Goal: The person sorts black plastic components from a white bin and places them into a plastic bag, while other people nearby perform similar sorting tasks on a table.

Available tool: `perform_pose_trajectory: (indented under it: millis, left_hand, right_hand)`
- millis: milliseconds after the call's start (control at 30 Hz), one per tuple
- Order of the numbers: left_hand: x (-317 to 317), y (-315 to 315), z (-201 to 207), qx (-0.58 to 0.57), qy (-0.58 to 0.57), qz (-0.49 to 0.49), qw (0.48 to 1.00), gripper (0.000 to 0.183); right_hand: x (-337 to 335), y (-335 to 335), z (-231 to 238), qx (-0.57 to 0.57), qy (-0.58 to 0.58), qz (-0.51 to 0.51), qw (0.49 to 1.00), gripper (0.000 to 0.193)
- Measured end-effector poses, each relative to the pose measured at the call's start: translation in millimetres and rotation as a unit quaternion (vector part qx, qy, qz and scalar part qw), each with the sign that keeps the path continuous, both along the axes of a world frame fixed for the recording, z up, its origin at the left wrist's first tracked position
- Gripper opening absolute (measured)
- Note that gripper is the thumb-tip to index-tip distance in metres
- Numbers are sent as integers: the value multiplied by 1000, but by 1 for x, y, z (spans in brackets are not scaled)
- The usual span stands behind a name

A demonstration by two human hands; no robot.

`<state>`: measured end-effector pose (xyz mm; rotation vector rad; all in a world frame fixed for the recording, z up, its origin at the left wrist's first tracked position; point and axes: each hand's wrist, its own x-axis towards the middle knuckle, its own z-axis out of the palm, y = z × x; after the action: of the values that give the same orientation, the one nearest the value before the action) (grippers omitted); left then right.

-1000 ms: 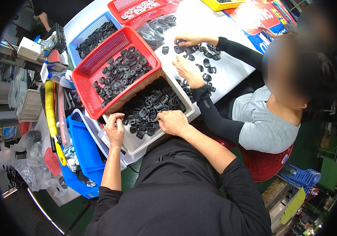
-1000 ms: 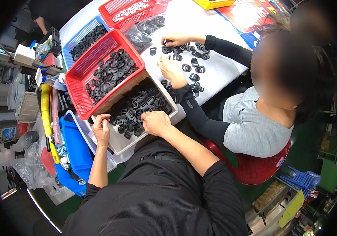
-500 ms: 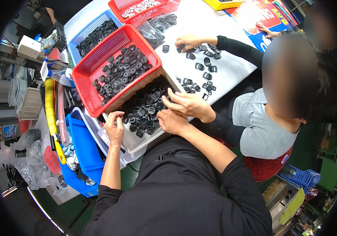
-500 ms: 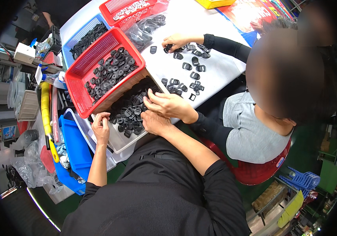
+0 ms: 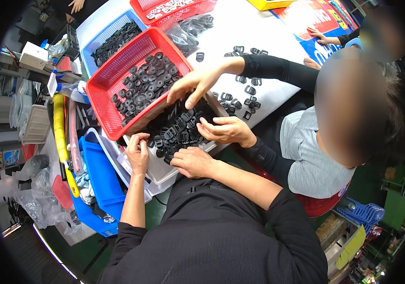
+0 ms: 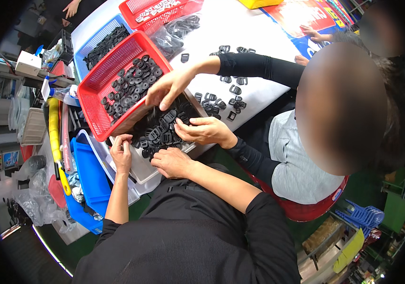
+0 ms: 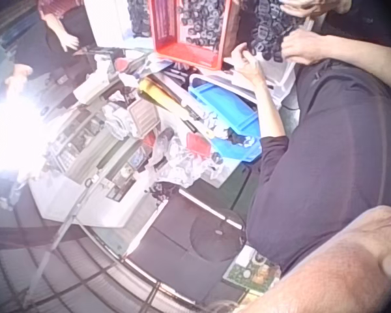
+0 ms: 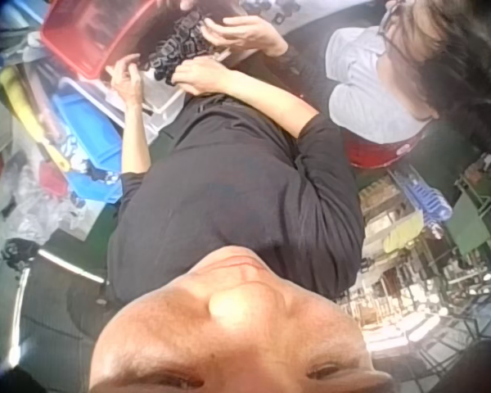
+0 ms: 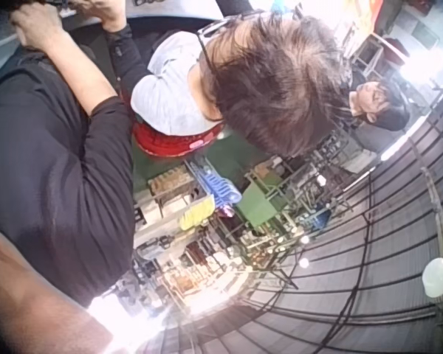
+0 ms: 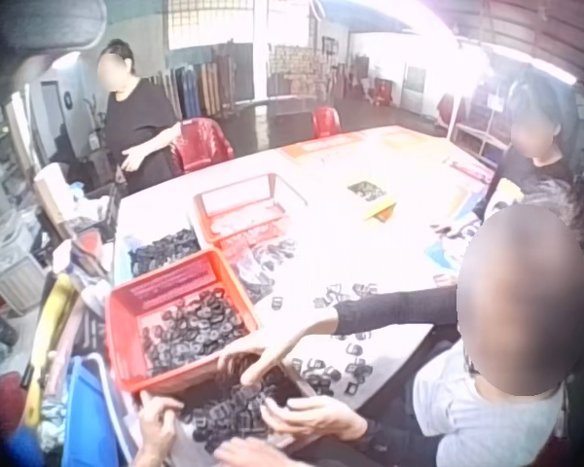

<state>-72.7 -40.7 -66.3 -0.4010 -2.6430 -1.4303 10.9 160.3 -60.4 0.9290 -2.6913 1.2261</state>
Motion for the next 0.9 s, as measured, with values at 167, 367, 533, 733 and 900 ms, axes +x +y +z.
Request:
perform_pose_trajectory:
  millis: [167, 367, 533, 733, 900]
  left_hand:
    - [0, 1, -1, -6, 9, -2, 1000, 19]
    - [1, 1, 0, 1, 9, 1, 1000, 19]
    - [1, 3, 1, 9, 7, 6, 1000, 19]
    - [1, 0, 1, 7, -3, 10, 1000, 20]
    - [1, 3, 3, 9, 1, 8, 1000, 19]
  right_hand:
    - [-1, -1, -17, 22, -43, -50, 998, 10]
    - [-3, -3, -21, 42, -55, -50, 996, 12]
    - [-3, -2, -17, 61, -69, -55, 994, 13]
    - [-3, -2, -15, 65, -84, -51, 993, 13]
    - [-3, -1, -14, 73, -78, -53, 993, 13]
